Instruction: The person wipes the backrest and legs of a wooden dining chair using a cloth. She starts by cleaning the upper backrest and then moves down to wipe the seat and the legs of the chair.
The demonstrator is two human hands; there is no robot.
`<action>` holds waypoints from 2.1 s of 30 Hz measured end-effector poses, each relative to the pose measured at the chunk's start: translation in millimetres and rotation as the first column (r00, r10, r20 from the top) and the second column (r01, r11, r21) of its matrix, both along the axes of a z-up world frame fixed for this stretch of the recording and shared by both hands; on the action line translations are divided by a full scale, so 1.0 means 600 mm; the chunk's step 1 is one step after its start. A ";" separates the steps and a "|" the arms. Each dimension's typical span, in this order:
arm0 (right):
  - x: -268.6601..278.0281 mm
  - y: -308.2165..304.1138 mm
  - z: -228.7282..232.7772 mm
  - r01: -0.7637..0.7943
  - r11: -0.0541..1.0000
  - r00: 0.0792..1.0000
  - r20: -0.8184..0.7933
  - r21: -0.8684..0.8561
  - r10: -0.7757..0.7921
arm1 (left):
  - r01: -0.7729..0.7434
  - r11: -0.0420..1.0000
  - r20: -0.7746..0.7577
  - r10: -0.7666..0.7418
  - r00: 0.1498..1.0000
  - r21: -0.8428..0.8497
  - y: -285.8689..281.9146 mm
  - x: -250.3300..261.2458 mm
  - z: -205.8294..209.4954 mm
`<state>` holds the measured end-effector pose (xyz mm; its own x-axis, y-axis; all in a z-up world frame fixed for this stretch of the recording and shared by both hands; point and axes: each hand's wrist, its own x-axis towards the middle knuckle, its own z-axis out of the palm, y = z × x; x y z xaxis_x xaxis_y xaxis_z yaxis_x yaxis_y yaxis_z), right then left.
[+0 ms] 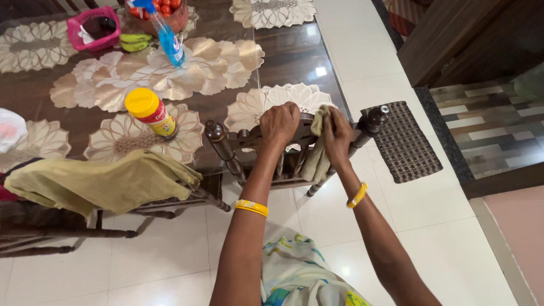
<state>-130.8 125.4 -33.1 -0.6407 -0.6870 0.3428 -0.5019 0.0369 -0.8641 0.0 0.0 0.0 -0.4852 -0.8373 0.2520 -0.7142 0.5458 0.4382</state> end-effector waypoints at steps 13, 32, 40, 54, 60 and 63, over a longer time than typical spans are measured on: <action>0.043 0.052 0.084 -0.035 0.905 0.988 -0.148 -0.424 -0.031 | 0.196 0.981 -0.590 -0.162 0.791 -0.007 -0.008 0.096 0.024; 0.181 -0.060 0.108 -0.040 0.993 0.448 -0.890 -0.113 -0.083 | -0.142 0.945 -0.717 0.318 0.621 0.296 -0.106 0.239 -0.048; 0.160 -0.068 0.085 -0.151 0.985 0.420 -0.907 -0.087 -0.016 | -0.131 0.989 -0.804 0.135 0.579 0.072 -0.093 0.238 -0.047; 0.290 -0.127 0.058 -0.311 0.950 0.441 -0.880 0.035 0.177 | -0.004 0.994 -0.780 0.091 0.619 0.112 -0.089 0.257 -0.027; 0.255 -0.195 0.048 -0.296 0.823 0.564 -0.606 0.485 0.561 | 0.010 0.997 -0.798 0.050 0.601 0.071 -0.090 0.256 -0.035; 0.245 -0.227 0.050 -0.316 0.798 0.574 -0.566 0.513 0.591 | -0.032 0.996 -0.788 0.087 0.610 0.085 -0.091 0.252 -0.037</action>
